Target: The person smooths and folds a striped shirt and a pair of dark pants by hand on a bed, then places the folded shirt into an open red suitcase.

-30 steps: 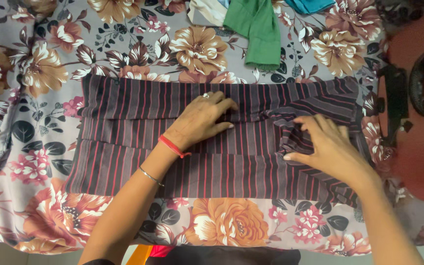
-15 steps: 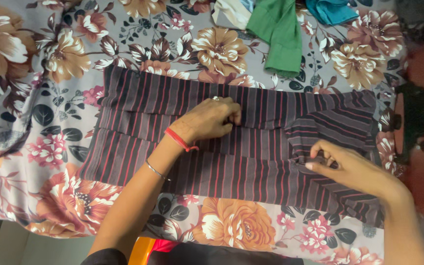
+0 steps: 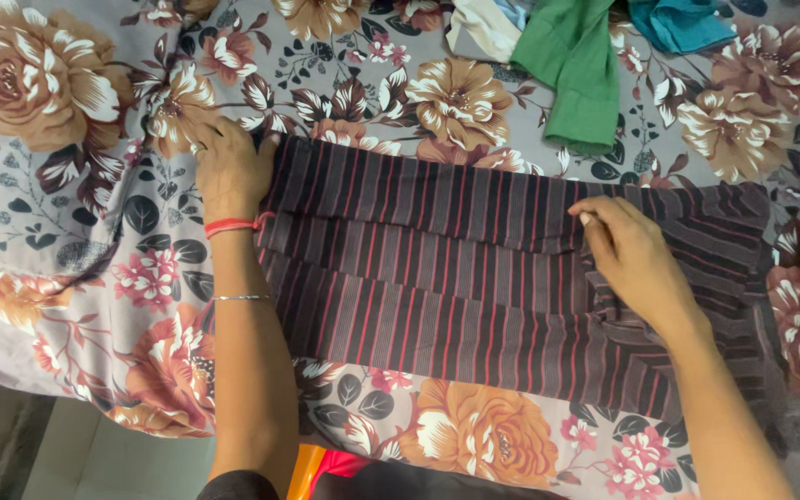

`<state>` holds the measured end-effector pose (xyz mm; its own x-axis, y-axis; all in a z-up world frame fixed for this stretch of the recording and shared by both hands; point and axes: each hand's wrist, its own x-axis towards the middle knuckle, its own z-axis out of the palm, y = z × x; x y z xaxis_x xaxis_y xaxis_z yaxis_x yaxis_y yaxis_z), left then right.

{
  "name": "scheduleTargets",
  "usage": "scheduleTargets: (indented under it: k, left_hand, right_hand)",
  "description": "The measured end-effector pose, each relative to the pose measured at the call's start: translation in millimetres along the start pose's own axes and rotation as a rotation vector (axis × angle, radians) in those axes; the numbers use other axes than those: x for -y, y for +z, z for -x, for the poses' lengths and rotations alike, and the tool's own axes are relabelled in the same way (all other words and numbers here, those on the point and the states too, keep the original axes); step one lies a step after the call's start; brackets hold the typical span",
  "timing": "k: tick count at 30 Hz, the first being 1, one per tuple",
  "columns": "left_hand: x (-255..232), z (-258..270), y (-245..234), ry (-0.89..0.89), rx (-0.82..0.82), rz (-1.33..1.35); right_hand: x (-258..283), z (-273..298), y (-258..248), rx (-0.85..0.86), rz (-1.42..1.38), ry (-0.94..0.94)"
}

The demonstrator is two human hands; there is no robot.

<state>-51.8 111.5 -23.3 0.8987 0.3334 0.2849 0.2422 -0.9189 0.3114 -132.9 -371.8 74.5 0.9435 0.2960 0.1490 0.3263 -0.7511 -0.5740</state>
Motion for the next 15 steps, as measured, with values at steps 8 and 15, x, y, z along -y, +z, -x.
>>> scheduleTargets:
  k: [8, 15]
  left_hand:
    - [4, 0, -5, -0.136, 0.166, 0.196]
    - [-107, 34, -31, 0.354, 0.006, 0.200]
  right_hand:
    - [-64, 0, 15, 0.211, -0.570, 0.464]
    - [-73, 7, -7, -0.191, -0.004, 0.076]
